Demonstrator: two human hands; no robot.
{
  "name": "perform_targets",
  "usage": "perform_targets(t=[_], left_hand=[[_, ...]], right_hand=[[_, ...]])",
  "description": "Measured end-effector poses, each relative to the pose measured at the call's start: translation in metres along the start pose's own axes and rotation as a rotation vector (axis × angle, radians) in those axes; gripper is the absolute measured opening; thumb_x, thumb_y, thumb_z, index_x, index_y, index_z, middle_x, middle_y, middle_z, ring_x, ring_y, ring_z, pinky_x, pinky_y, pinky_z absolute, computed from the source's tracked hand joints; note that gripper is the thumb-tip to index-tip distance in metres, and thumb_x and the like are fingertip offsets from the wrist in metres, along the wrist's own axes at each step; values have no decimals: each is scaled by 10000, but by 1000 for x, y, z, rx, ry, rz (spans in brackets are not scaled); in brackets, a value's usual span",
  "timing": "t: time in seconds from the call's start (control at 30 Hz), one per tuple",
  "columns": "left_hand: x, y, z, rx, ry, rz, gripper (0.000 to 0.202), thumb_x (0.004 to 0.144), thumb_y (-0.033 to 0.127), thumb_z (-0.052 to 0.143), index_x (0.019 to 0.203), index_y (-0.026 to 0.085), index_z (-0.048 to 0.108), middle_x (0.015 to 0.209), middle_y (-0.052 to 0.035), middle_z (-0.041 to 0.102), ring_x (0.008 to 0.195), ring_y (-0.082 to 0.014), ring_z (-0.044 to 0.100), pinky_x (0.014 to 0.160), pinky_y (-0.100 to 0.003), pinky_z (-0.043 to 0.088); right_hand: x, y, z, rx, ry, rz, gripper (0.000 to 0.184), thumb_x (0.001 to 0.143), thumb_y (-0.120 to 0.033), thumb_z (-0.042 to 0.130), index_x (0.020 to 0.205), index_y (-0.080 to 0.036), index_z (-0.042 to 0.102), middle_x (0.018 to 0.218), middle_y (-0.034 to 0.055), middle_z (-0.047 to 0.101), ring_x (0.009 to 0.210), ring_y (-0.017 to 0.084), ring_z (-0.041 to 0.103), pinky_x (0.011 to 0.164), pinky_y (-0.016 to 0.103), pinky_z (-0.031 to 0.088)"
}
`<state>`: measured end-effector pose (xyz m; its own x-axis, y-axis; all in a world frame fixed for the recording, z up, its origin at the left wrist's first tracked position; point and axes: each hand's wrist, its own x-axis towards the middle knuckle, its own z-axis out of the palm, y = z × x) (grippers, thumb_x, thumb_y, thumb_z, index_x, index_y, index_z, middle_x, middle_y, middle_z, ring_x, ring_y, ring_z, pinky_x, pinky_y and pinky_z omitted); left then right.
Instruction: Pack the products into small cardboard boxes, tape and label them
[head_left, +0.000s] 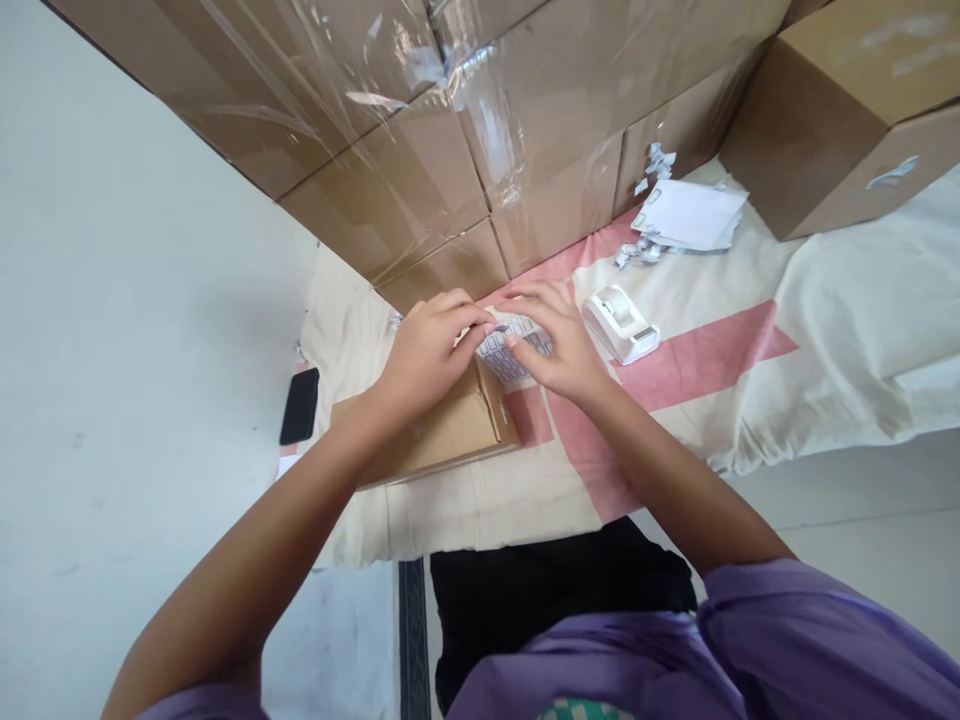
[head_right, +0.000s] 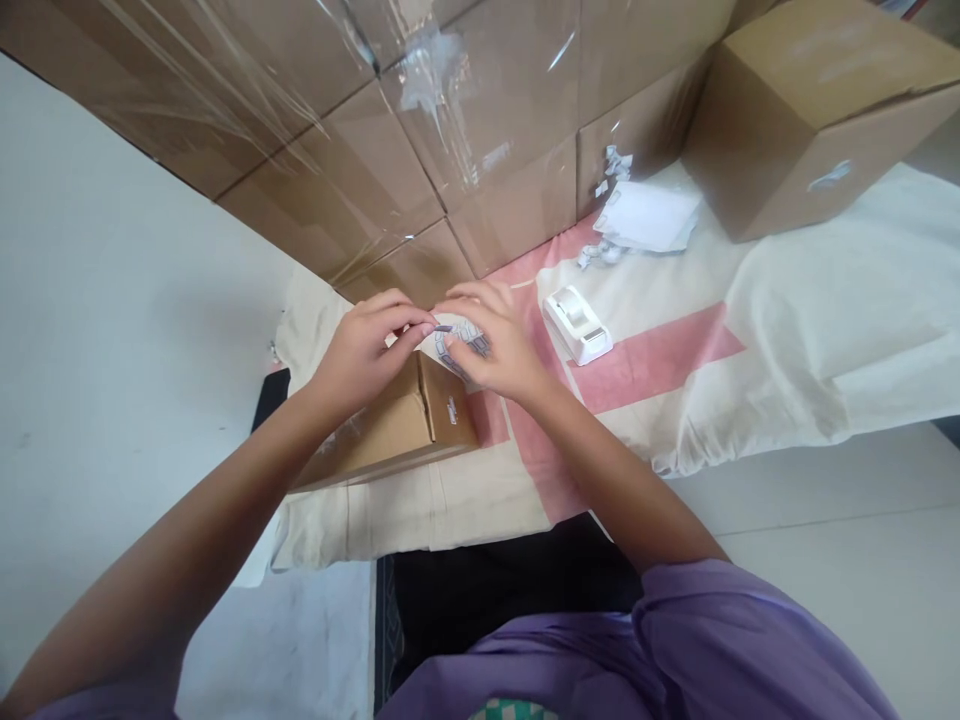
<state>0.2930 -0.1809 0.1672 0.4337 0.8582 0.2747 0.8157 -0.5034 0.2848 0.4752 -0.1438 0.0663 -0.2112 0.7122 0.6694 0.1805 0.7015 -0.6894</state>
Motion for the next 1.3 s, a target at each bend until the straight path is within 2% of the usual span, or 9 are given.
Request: perform_targets(t=[0.13,0.23,0.37,0.5,0.6,0.7,0.83,1.13,1.3], left_hand=[[-3,5,-5,-246,4,-84,206,974,317,588,929,240,774,835,-5,715,780,-152,617,696,-302,466],[-13,-1,-21,-214,139,-208,189,957,355,619,961,270,787,815,3,741,762,-160,613,683,-309,465],[-48,-33,-51,-72,275,-502,212,940,434,646,978,281,788,910,20,761,771,-159,599,660,-298,429],[-106,-72,-71,37,105,-666,218,946,476,624,987,304,751,1070,50,749,1061,-243,635,900,-382,487],[-145,-89,-73,-30,0,-630,155,959,457,603,1008,369,721,1143,73,712,1209,-280,598,1080,-476,437],[-167,-91,-64,-142,-62,-620,196,974,451,549,1109,493,686,1195,109,666,1200,-299,585,1072,-502,447],[-170,-87,-51,-183,-112,-575,320,994,486,454,1260,610,582,1258,132,619,1132,-323,560,1013,-531,439],[-172,-81,-59,-74,-182,-528,391,973,493,410,1334,609,504,1029,55,606,956,-316,551,849,-494,450],[-175,-80,-62,43,-226,-578,323,989,469,376,1231,389,575,1010,4,618,941,-313,587,811,-464,453]], right_hand=[[1,-11,-1,109,-13,-14,229,1004,-404,547,922,-251,695,1024,71,679,1034,255,602,985,449,449],[4,-5,-11,134,-121,29,237,1021,-352,520,897,-231,682,912,52,673,931,231,600,914,403,445],[3,-3,-26,149,-672,119,242,987,-265,543,784,-193,654,781,17,657,763,174,579,755,316,412],[-3,-13,-25,226,-1048,172,249,933,-218,569,689,-181,601,704,-11,641,654,128,549,668,280,366],[-4,-20,-21,217,-1064,152,271,917,-191,554,646,-178,549,707,-9,625,653,122,536,666,283,350],[-4,-23,-19,192,-1064,146,260,922,-186,536,663,-182,514,732,-8,608,663,123,522,658,287,341],[-5,-26,-17,142,-1094,190,220,941,-151,464,726,-200,457,723,-15,558,646,130,489,624,288,333],[-8,-27,-9,129,-1074,148,187,975,-141,429,807,-193,490,880,37,610,776,168,547,685,296,375],[-9,-26,-12,-50,-897,98,217,974,-120,423,886,-191,609,956,47,650,826,183,559,692,296,337]])
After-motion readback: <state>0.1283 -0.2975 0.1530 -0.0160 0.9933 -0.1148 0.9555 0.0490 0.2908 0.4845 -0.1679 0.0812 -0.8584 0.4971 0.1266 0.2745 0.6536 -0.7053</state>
